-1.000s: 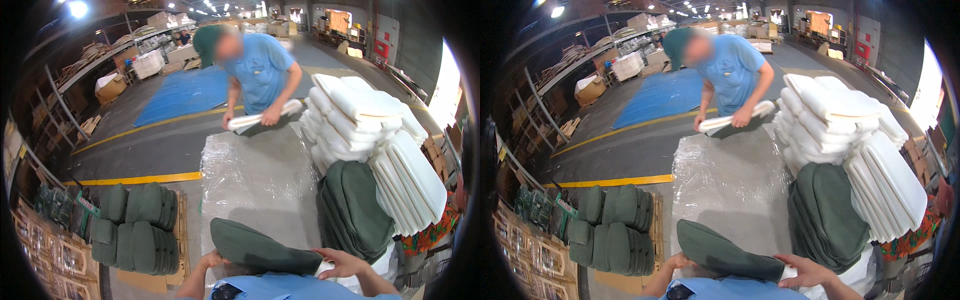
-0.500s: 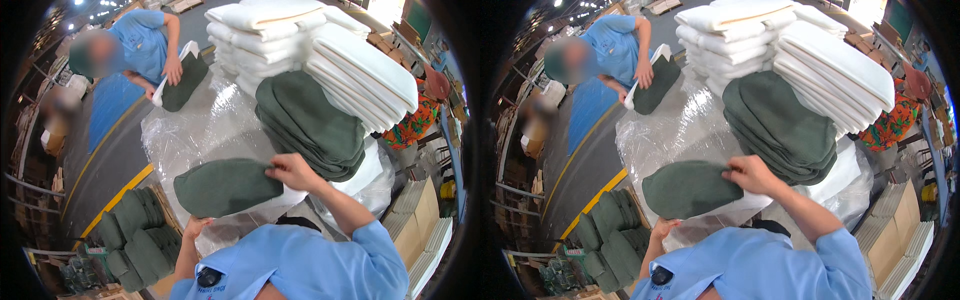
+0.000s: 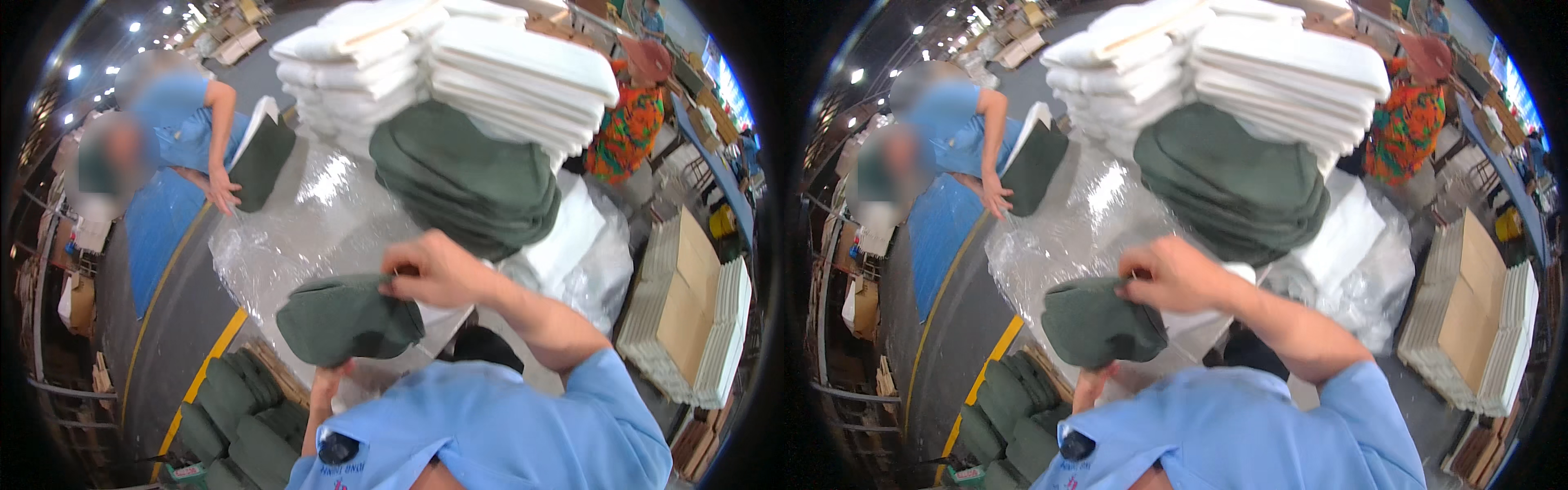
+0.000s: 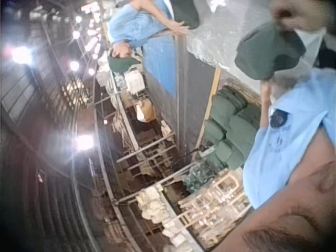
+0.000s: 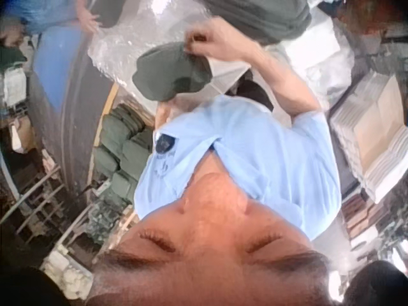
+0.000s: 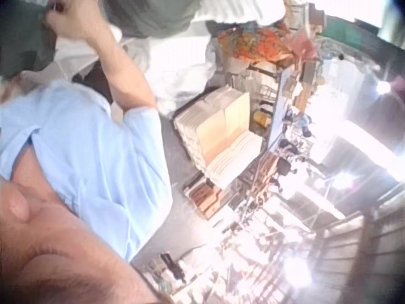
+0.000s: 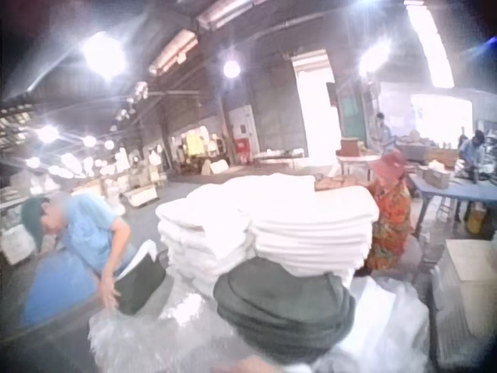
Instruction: The person wraps white cushion inserts with green fabric covers, folding the fabric around each insert and smoothing the edges. The person stacks the wrapped cushions on a table while another worker performs similar actions nearby.
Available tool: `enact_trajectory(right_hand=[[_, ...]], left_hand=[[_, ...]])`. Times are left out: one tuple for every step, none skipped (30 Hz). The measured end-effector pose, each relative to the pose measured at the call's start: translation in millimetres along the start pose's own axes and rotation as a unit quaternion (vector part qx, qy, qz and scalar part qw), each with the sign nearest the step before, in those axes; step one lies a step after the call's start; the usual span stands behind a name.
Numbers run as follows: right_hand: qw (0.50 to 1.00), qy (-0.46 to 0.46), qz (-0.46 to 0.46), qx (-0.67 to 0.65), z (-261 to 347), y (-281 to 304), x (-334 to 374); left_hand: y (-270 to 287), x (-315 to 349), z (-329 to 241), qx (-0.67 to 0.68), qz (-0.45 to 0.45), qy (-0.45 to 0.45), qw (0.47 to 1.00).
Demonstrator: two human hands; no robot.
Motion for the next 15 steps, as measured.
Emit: enact_trajectory(right_hand=[[0.999, -0.035, -0.018, 0.0, -16, 3, -1], [0.986, -0.096, -0.025, 0.133, -56, 5, 5], [0.951, -0.154, -0.03, 0.266, -90, 15, 12], [0.945, -0.17, -0.026, 0.277, -91, 14, 14], [0.967, -0.133, -0.048, 0.212, -85, 7, 14], [0.968, -0.127, -0.075, 0.202, -87, 9, 19], [0.969, -0.122, -0.101, 0.192, -89, 11, 25], [0.968, -0.117, -0.128, 0.182, -91, 14, 30], [0.966, -0.112, -0.157, 0.17, -92, 13, 37], [0.955, -0.16, -0.126, 0.214, -100, 17, 39], [0.965, -0.134, -0.145, 0.174, -96, 17, 43], [0.971, -0.107, -0.164, 0.133, -91, 12, 51], [0.978, -0.081, -0.172, 0.084, -81, 5, 53], [0.979, -0.071, -0.177, 0.07, -73, 3, 54], [0.977, -0.069, -0.188, 0.07, -68, 5, 61]], left_hand=[[-3, 3, 5, -0.005, 0.019, 0.013, 1.0], [-3, 1, 9, 0.076, -0.035, 0.033, 0.996], [-12, -7, 4, 0.079, -0.028, 0.034, 0.996], [-6, -6, 4, 0.064, -0.025, 0.024, 0.997], [3, -2, 4, 0.048, -0.02, 0.014, 0.999], [5, 7, 6, 0.026, -0.007, 0.018, 0.999], [5, 2, 6, 0.023, -0.004, 0.023, 0.999], [1, -9, 6, 0.024, -0.003, 0.029, 0.999], [-1, -11, 5, 0.027, -0.007, 0.037, 0.999], [-3, -14, 5, 0.034, -0.012, 0.036, 0.999], [-4, -15, 5, 0.037, -0.016, 0.036, 0.999], [-5, -17, 4, 0.033, -0.012, 0.033, 0.999], [1, -15, 10, 0.032, -0.018, 0.034, 0.999], [6, -18, 15, 0.035, -0.024, 0.033, 0.999], [1, -24, 16, 0.035, -0.022, 0.037, 0.998]])
Point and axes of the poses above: each hand's wrist, its own x-axis away from the middle knuckle, its own y-axis out of the back of the hand, z = x × y, the point moved 6 cm from there along -x, towards the middle knuckle, and after that the axes turned 1 degree about -x, right-handed, at the moved point
